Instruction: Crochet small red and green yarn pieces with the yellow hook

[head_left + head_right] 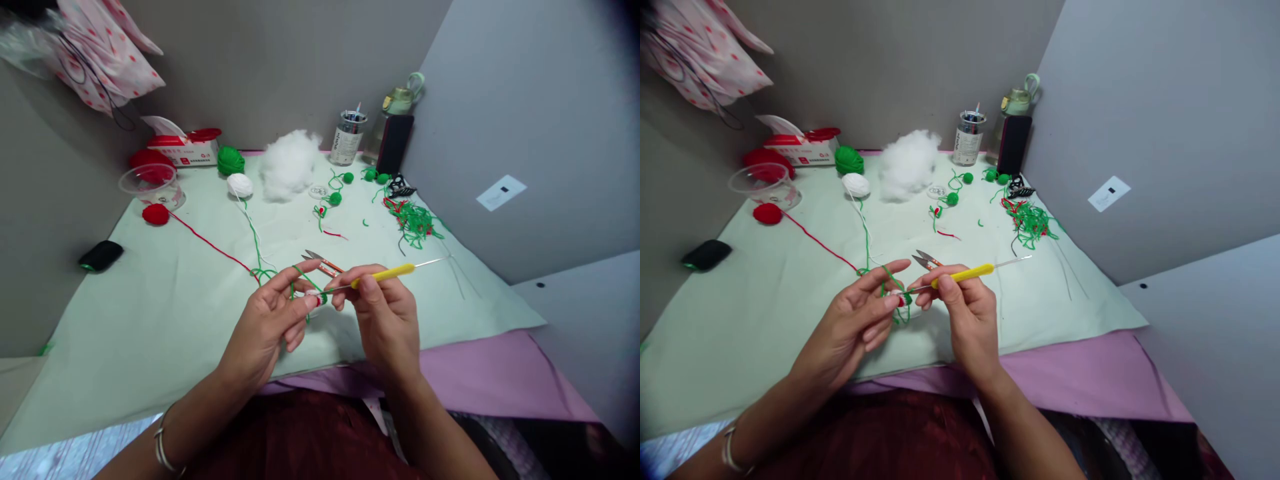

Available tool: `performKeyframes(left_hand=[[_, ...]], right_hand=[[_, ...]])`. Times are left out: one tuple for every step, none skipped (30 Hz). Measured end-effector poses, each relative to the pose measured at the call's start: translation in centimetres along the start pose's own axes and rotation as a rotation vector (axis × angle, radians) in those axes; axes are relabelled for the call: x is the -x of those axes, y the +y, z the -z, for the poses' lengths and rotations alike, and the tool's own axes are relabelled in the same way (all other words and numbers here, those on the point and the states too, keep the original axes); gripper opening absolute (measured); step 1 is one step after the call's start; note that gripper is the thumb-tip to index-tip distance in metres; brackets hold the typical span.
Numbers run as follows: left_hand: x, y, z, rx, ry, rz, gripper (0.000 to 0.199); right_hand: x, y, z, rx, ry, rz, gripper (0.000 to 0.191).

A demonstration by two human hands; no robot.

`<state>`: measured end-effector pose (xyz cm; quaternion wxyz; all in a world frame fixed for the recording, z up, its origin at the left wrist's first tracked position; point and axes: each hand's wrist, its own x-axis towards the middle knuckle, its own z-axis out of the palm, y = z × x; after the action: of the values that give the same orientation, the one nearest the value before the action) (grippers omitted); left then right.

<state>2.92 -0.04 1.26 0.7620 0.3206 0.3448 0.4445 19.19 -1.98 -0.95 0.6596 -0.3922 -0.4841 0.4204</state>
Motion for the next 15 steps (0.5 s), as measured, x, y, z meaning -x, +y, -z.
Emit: performKeyframes(left_hand=[[0.0,0.0,0.1,-0.015,-0.001,-0.009,0.039],[0.0,-0.1,0.2,-0.033,0.002,-0.026,0.038],[-0.1,-0.3,0.3,-0.059,0.011,-0.049,0.038],[-0.1,-0.5,0.4,-0.090,0.025,-0.080,0.038],[-0.1,-0.8,0.5,-0.122,0.045,-0.116,0.039],[-0.1,-1.1,0.6,-0.152,0.068,-0.149,0.040],[-0.1,-1.3,0.6,-0.172,0.091,-0.176,0.042],[-0.1,-1.5,0.6,-0.180,0.109,-0.191,0.044],[-0.1,-1.6,0.6,-0.174,0.123,-0.196,0.045],[0.0,-1.6,0.6,-0.157,0.131,-0.192,0.047],[0.0,-1.5,0.6,-0.136,0.133,-0.182,0.047],[0.1,-1.3,0.6,-0.118,0.130,-0.171,0.047],[0.1,-1.2,0.6,-0.105,0.123,-0.162,0.048],[0.1,-1.0,0.6,-0.101,0.115,-0.156,0.048],[0.1,-0.9,0.6,-0.105,0.107,-0.154,0.048]], right_hand=[[0.1,-0.1,0.0,0.007,-0.003,0.005,0.023],[0.2,-0.2,0.0,0.051,-0.003,0.026,0.023],[0.4,-0.3,0.0,0.127,-0.002,0.069,0.022],[0.6,-0.4,-0.1,0.224,-0.006,0.139,0.021],[0.8,-0.4,-0.2,0.329,-0.017,0.232,0.020],[1.0,-0.4,-0.3,0.431,-0.038,0.339,0.020],[1.1,-0.3,-0.4,0.518,-0.063,0.451,0.019],[1.2,-0.2,-0.5,0.583,-0.082,0.558,0.019],[1.3,0.0,-0.6,0.626,-0.091,0.642,0.019],[1.3,0.1,-0.7,0.647,-0.096,0.689,0.019],[1.3,0.1,-0.7,0.639,-0.089,0.698,0.019],[1.2,0.2,-0.7,0.605,-0.074,0.671,0.020],[1.2,0.1,-0.7,0.555,-0.056,0.615,0.021],[1.1,0.0,-0.6,0.502,-0.038,0.550,0.021],[1.1,-0.1,-0.6,0.458,-0.025,0.495,0.022]])
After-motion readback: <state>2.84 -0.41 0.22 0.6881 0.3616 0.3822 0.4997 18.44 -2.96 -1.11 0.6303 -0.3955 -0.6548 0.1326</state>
